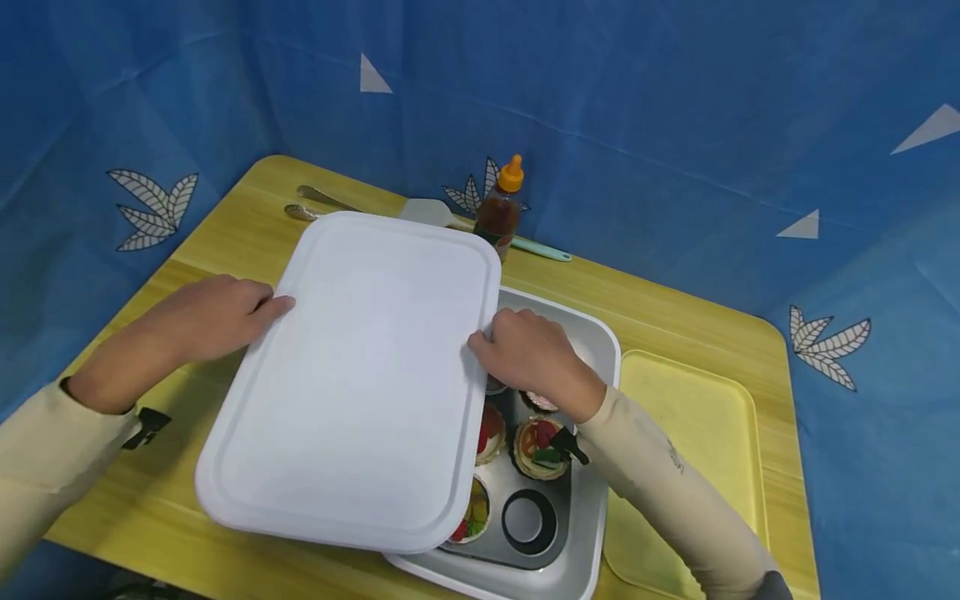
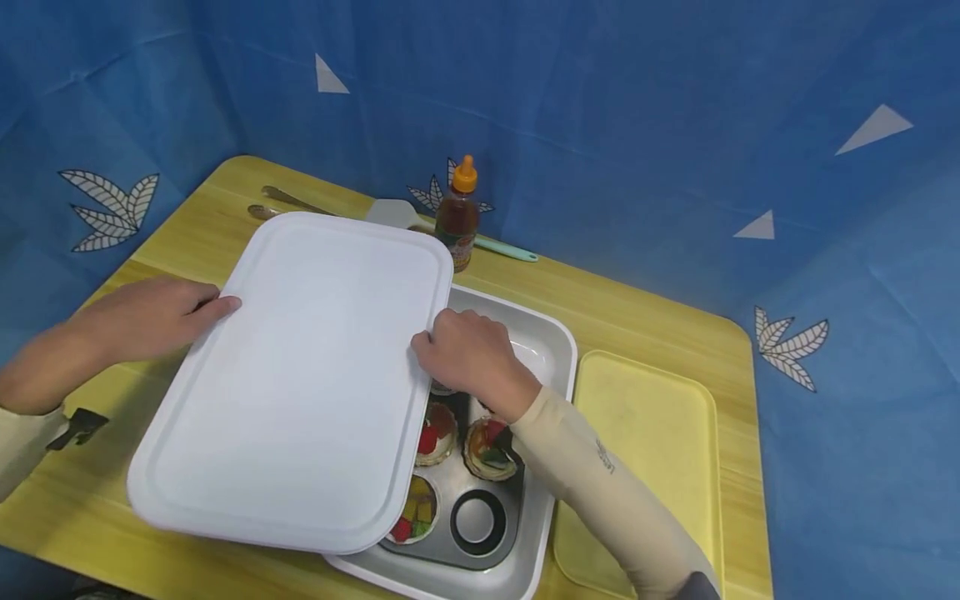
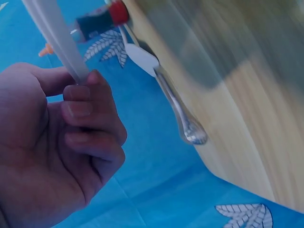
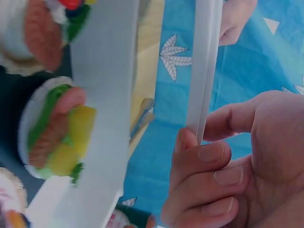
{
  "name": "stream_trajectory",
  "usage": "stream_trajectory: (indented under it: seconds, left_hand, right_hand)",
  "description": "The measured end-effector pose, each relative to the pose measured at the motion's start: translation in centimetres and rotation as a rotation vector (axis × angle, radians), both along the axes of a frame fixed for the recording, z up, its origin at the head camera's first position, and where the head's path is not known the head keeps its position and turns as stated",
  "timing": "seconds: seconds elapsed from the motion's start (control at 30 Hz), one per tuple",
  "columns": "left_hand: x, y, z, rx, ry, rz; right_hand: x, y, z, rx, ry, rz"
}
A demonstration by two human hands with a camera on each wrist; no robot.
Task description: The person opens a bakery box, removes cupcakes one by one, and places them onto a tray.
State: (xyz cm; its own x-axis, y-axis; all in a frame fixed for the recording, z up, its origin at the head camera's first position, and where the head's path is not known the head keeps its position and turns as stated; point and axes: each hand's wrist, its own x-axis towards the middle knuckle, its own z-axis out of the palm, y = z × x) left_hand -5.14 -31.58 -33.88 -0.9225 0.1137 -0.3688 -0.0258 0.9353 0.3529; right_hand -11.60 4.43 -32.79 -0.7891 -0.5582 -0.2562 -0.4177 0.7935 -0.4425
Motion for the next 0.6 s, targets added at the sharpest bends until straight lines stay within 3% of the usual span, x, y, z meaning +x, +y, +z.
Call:
stream_trajectory:
  seconds: [0.23, 0.6]
  left_hand:
    - [-1.0, -2.4, 0.1, -0.016, 0.045, 0.003]
    - [-2.0, -6.5, -0.2, -0.032, 0.022, 0.018]
  right_hand:
    - [-1.7, -2.4, 1.4, -0.008, -0.057, 0.039]
    - [-3.2, -6.5, 1.5, 0.032, -0.143, 0.043]
